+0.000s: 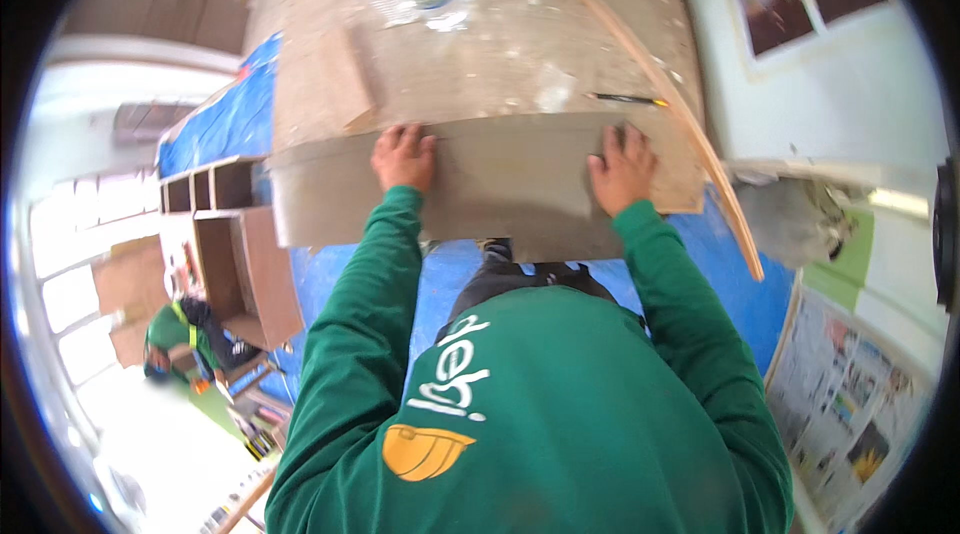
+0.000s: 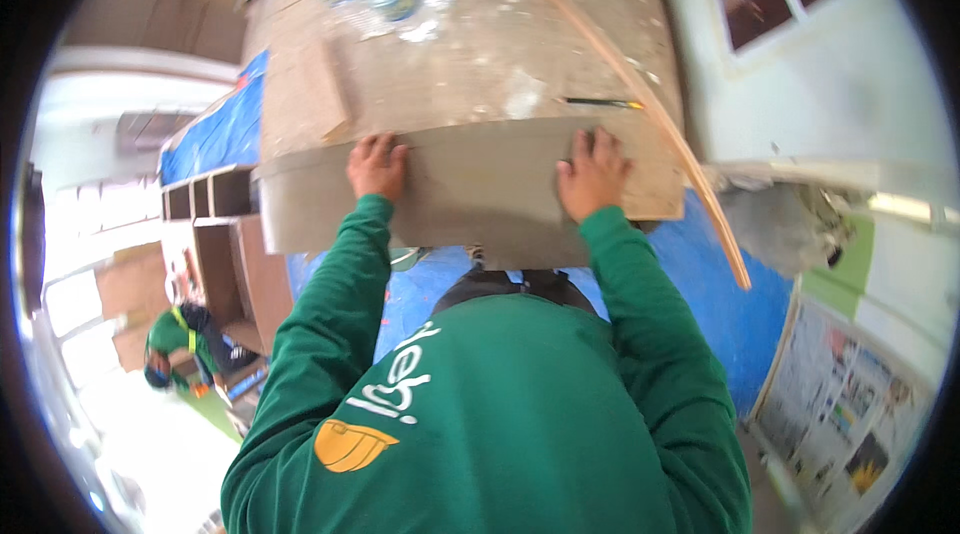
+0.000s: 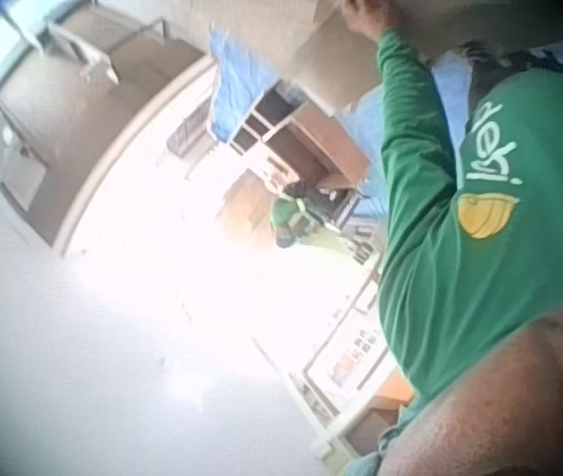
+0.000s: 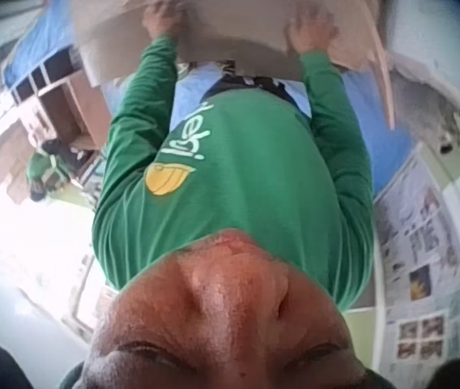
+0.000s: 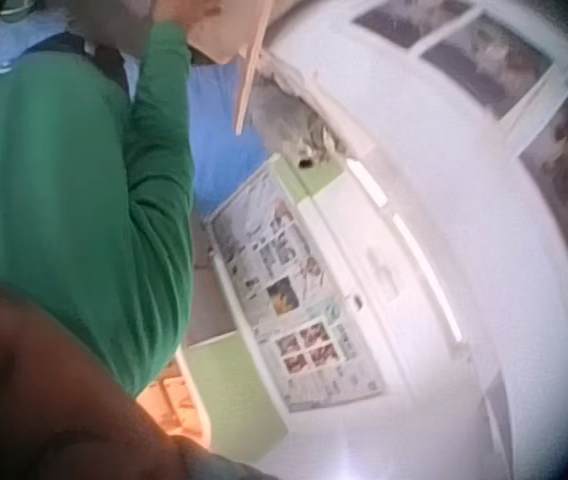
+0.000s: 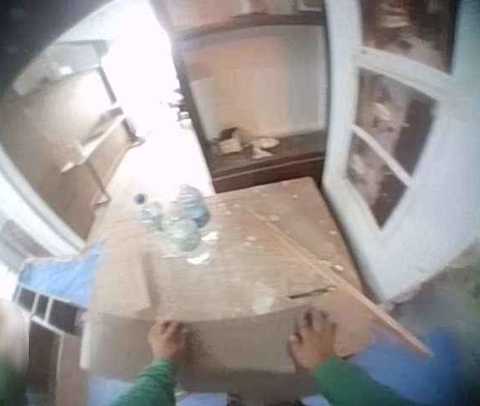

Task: The person sits on the floor and uses shears to cut a strip from a large roll of laminate sheet. After cutting, they place the sheet on a table and use a pencil to mark lines on it.

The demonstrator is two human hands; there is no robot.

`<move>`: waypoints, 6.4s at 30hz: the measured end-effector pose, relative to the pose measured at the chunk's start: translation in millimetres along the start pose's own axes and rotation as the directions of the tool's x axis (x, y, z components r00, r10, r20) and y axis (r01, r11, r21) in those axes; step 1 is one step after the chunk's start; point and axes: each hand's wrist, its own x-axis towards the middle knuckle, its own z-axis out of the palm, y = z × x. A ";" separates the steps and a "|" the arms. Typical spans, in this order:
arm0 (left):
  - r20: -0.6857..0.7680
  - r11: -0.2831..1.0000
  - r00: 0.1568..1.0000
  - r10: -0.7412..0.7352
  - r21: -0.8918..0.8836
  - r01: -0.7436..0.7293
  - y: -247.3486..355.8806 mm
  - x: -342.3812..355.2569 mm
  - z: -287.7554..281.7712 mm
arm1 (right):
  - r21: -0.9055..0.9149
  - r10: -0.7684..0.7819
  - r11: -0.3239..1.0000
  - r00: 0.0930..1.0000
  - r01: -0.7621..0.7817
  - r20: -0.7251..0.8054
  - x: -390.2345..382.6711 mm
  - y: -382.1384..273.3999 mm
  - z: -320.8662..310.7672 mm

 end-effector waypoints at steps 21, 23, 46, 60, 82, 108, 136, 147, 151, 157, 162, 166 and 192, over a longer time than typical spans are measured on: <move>-0.126 0.980 0.975 -0.181 -0.107 0.168 -146.4 4.4 -61.3 | -0.209 0.118 0.977 0.928 -0.044 0.354 28.1 -37.1 -10.9; -0.135 0.968 0.959 -0.250 -0.022 0.250 -189.3 14.9 -72.8 | -0.184 0.097 0.982 0.933 -0.034 0.346 31.5 -32.8 -5.3; 0.173 0.871 0.937 -0.304 -0.349 0.347 -311.6 62.8 -92.5 | 0.211 0.214 0.939 0.943 -0.271 0.255 27.3 -17.4 10.1; 0.682 0.975 0.731 0.006 -0.168 0.149 -449.0 188.1 -91.1 | 0.081 0.211 0.967 0.940 -0.240 0.267 22.5 -8.2 8.3; 0.267 0.952 0.934 0.237 -0.258 -0.168 -309.3 164.8 -109.4 | 0.038 0.349 0.934 0.931 -0.355 0.109 4.3 78.4 -11.5; -0.007 0.934 0.967 0.255 -0.255 -0.249 -203.3 74.4 -62.9 | 0.253 0.394 0.877 0.913 -0.408 0.108 13.2 107.2 3.0; -0.067 0.989 0.996 0.054 -0.130 -0.063 -192.8 34.3 -54.1 | 0.262 0.329 0.906 0.943 -0.331 0.051 7.9 131.4 13.0; -0.086 0.988 0.995 0.043 -0.144 -0.055 -193.8 32.5 -56.8 | 0.212 0.355 0.908 0.932 -0.361 0.070 12.7 115.5 9.6; -0.079 0.985 0.996 0.052 -0.159 -0.064 -190.3 37.3 -52.2 | 0.311 0.312 0.898 0.949 -0.312 0.053 2.2 139.4 11.6; -0.075 0.990 0.996 0.047 -0.132 -0.057 -191.7 34.7 -56.4 | 0.210 0.363 0.904 0.928 -0.372 0.083 10.7 103.9 -0.6; -0.093 0.992 0.994 0.060 -0.103 -0.070 -193.1 35.0 -59.1 | 0.153 0.402 0.897 0.910 -0.414 0.106 18.6 85.6 -3.6; -0.078 0.987 0.989 0.128 -0.087 -0.135 -193.2 42.0 -54.9 | 0.075 0.314 0.946 0.949 -0.316 0.037 10.6 96.8 8.9; 0.040 0.509 0.560 0.828 -0.473 -0.719 133.9 25.2 -14.3 | -0.073 0.459 0.887 0.848 -0.457 0.266 14.1 34.2 -42.2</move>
